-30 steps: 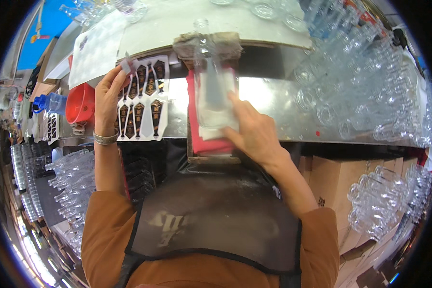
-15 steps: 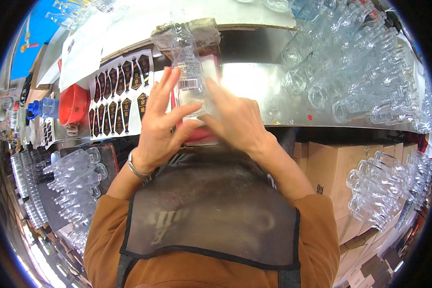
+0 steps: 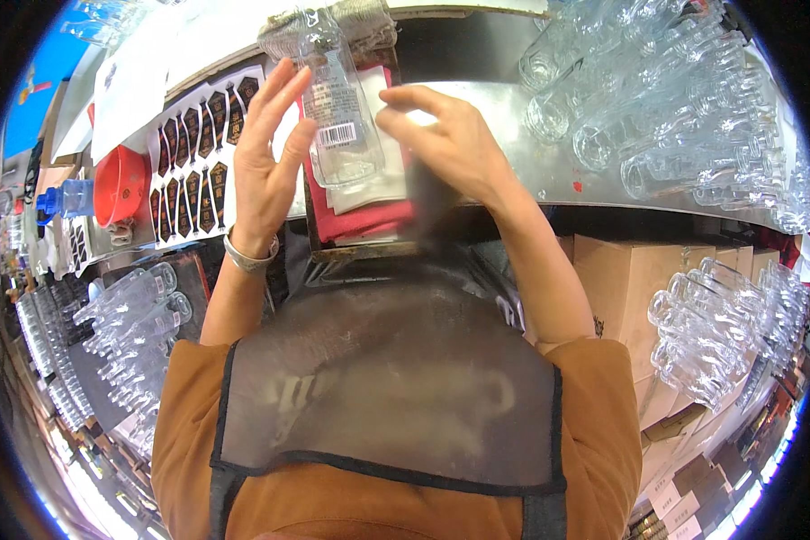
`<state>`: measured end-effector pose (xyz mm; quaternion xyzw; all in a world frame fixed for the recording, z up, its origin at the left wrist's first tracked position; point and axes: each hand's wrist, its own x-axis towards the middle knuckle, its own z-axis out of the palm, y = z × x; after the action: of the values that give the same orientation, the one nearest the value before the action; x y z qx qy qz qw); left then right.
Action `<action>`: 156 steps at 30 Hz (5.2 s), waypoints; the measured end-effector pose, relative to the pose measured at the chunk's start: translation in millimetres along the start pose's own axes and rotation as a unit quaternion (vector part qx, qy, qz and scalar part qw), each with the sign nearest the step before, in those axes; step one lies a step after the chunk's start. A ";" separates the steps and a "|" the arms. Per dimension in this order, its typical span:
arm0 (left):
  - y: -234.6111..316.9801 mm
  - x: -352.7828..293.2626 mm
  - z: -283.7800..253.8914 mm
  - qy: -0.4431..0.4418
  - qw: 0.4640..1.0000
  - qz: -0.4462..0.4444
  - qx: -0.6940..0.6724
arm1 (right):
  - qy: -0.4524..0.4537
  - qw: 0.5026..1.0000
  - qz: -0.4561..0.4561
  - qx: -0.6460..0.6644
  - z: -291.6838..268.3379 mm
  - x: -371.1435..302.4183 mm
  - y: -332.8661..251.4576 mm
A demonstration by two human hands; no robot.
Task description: The person repeatedly picks up clear plastic bottles, places them on a red stand, and applies a black label to each bottle using a handheld black tool. After labeling, the person sets the labeled bottles aside on the table.
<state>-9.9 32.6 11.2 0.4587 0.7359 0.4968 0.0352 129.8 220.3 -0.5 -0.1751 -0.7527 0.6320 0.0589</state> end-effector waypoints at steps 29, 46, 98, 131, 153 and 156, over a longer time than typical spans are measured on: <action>0.7 -4.5 18.0 0.020 1.000 -0.015 -0.004 | 0.182 0.886 0.129 0.407 -17.3 31.1 57.3; 2.7 -3.4 16.2 0.019 1.000 -0.010 0.005 | 0.130 0.961 -0.238 -0.058 -18.3 43.5 -16.3; -26.2 -66.2 18.8 -0.021 0.988 -0.110 -0.103 | 0.124 0.929 -0.297 -0.181 -24.2 47.9 -28.8; 16.3 72.6 -10.7 0.123 0.973 -0.095 -0.173 | -0.013 0.944 -0.276 -0.178 0.7 -28.6 -54.0; -61.0 229.4 -160.7 0.392 0.870 0.196 0.225 | 0.138 0.987 -0.080 0.005 -14.5 -15.5 -3.6; -22.8 262.6 -119.4 0.340 0.893 0.230 0.185 | 0.149 0.985 -0.083 0.024 -16.5 -9.0 0.3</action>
<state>-236.6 133.7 160.0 0.4160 0.6557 0.4714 -0.4180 143.4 232.7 3.7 -0.2026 -0.7320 0.6097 0.2266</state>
